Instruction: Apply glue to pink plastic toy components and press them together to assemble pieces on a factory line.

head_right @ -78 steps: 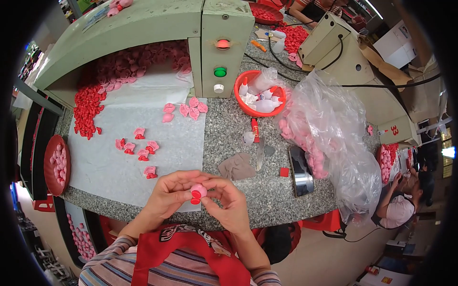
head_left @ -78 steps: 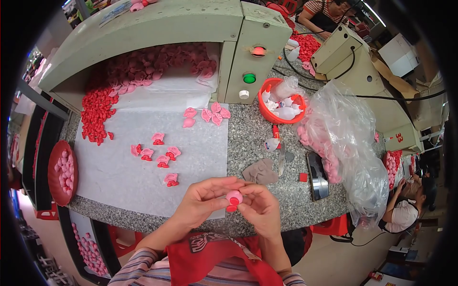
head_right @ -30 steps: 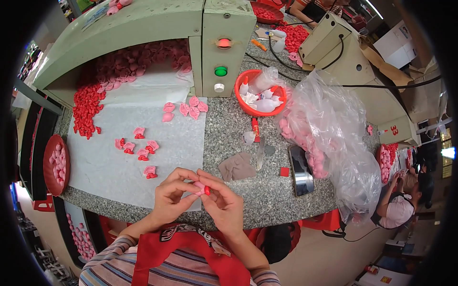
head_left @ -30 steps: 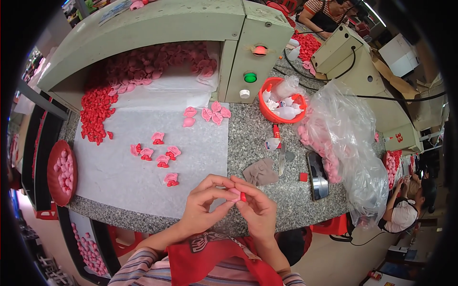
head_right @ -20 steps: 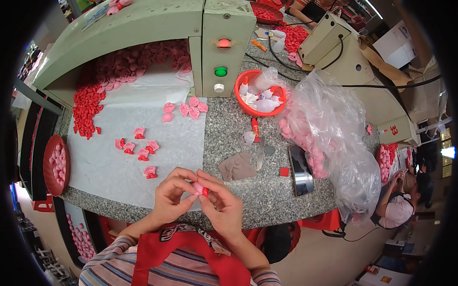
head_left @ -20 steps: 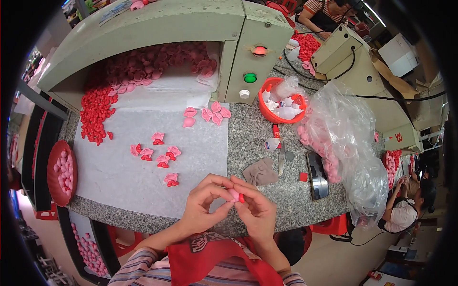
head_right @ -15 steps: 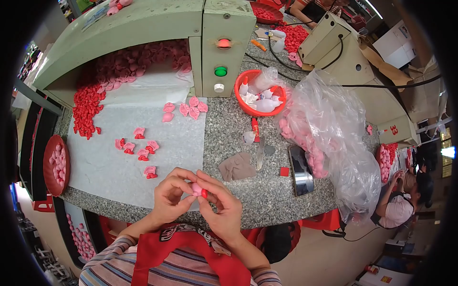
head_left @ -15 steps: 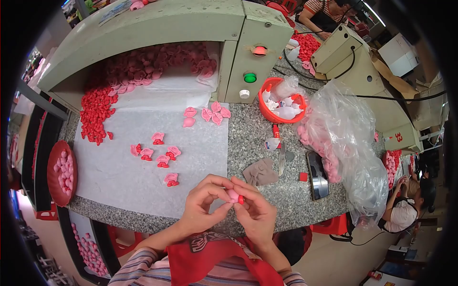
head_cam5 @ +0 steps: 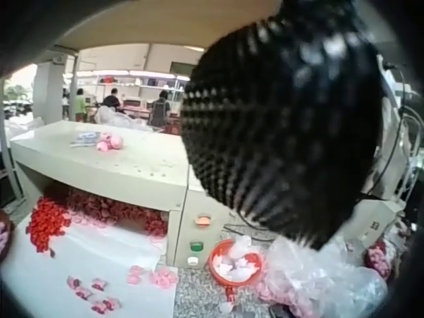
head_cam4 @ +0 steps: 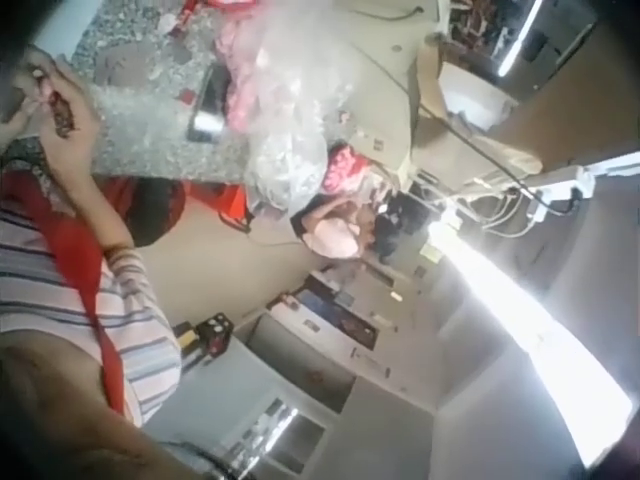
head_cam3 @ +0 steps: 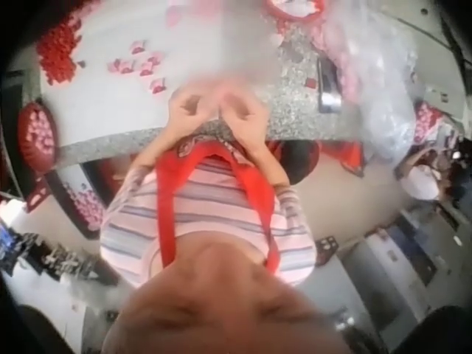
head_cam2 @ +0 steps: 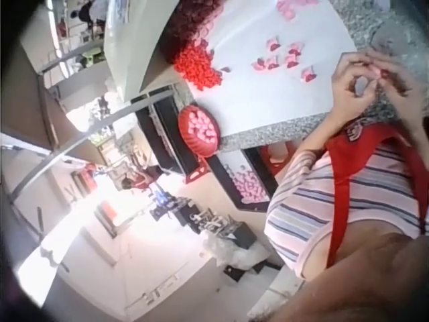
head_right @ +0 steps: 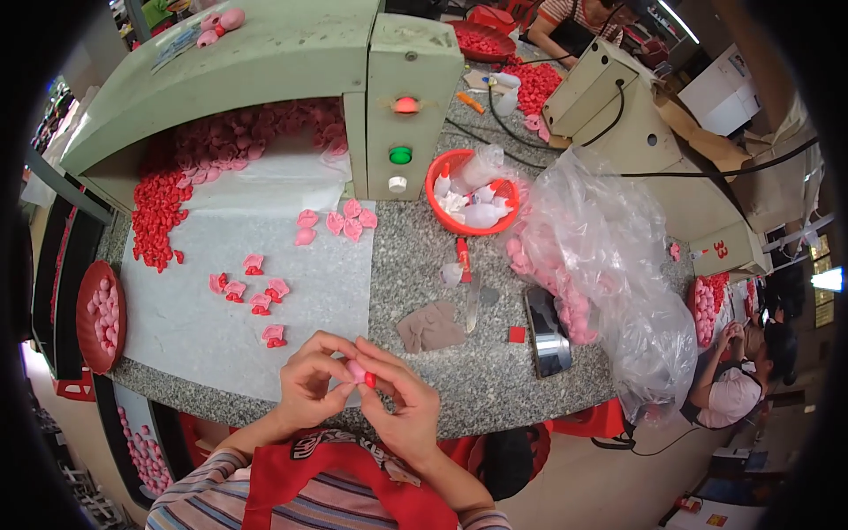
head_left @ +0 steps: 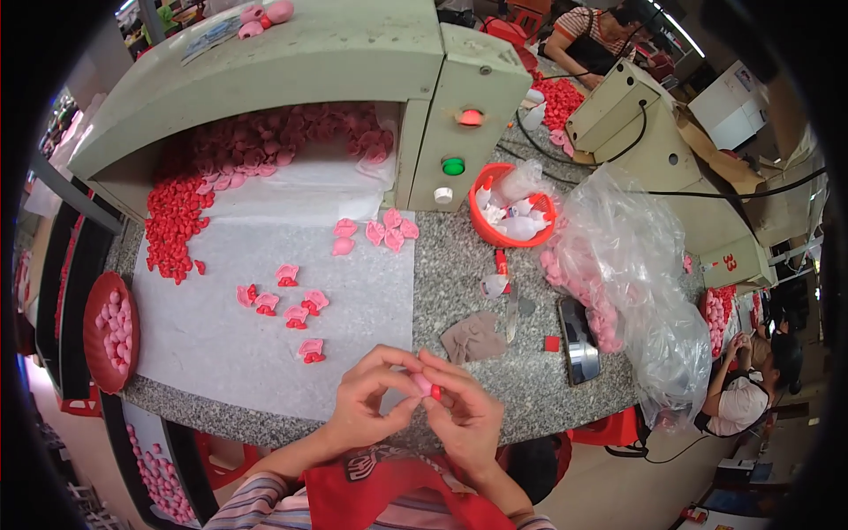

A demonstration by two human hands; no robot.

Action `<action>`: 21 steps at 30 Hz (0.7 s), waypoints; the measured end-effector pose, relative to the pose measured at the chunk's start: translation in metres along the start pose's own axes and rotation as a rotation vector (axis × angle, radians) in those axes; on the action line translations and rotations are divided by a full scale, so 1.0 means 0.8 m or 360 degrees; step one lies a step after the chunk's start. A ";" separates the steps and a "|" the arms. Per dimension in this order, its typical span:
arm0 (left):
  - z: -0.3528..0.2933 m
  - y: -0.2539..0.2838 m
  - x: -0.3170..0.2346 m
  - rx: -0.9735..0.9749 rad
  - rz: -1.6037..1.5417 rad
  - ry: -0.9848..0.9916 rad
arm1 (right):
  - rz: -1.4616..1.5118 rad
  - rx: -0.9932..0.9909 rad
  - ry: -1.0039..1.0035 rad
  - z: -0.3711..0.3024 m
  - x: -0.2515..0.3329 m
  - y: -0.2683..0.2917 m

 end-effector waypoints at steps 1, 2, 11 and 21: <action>0.003 0.000 0.001 -0.0018 -0.0003 0.0026 | -0.0005 -0.0017 0.0018 0.002 0.001 0.002; 0.001 -0.005 0.000 0.0011 -0.0024 -0.0016 | -0.0016 -0.0031 0.0067 0.001 0.006 0.005; -0.019 0.004 0.039 -0.0167 -0.0051 0.0347 | -0.0010 -0.0235 0.0034 -0.005 -0.051 0.016; -0.016 0.010 0.044 -0.0138 -0.0010 0.0785 | -0.0269 -0.0173 0.0036 0.004 -0.021 0.011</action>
Point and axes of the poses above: each hand's wrist, its own z-axis towards the middle knuckle, its own y-axis out of the back of the hand, x = y × z, the point moved 7 cm from there along z, towards the middle knuckle, and after that the axes turned 6 degrees about z, right-handed, at the moved point
